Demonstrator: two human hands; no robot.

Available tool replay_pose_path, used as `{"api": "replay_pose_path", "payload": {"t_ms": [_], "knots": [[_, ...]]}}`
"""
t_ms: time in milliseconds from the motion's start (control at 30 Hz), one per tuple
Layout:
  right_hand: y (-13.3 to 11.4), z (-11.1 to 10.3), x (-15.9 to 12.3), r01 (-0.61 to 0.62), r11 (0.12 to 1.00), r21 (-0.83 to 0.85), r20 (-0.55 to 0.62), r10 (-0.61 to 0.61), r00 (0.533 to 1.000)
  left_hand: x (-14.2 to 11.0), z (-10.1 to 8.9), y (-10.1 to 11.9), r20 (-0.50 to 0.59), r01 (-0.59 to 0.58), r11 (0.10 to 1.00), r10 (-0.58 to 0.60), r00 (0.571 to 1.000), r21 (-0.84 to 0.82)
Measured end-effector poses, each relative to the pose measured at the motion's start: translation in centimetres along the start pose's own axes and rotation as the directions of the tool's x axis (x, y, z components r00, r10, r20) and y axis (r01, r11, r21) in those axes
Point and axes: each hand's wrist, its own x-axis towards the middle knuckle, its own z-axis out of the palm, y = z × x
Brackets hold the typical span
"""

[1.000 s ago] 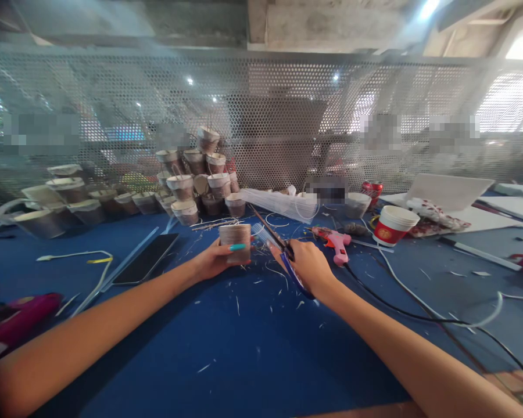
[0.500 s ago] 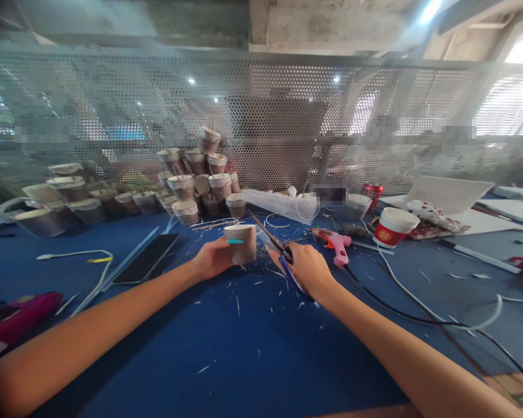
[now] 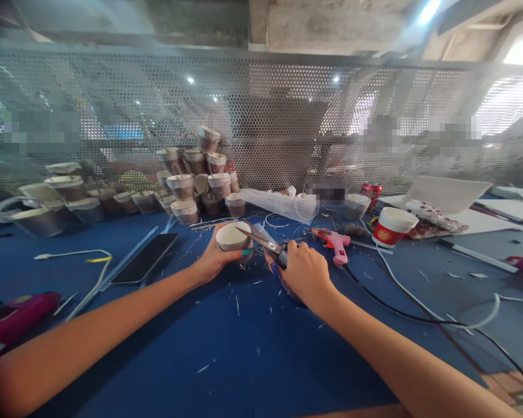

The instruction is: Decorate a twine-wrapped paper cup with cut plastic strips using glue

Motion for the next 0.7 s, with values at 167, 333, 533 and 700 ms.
{"api": "replay_pose_path", "payload": {"t_ms": [167,333,533,700], "knots": [[-0.3,0.1,-0.1,-0.002,1.000,0.007,0.025,0.002,1.000,-0.1,0.0,-0.1,-0.030,-0.140,0.962,0.151,0.988,0.235],[-0.8,0.0,-0.2,-0.007,1.000,0.011,0.051,0.006,0.999,-0.6,0.4,0.3,-0.023,-0.245,0.895,0.273,0.962,0.372],[-1.2,-0.3,-0.3,-0.015,1.000,0.001,0.068,0.014,0.998,-1.1,0.5,0.4,-0.006,-0.297,0.853,0.331,0.944,0.430],[-1.4,-0.4,-0.3,-0.022,1.000,0.005,0.112,0.022,0.994,-1.4,0.6,0.5,-0.010,-0.298,0.836,0.340,0.940,0.460]]}}
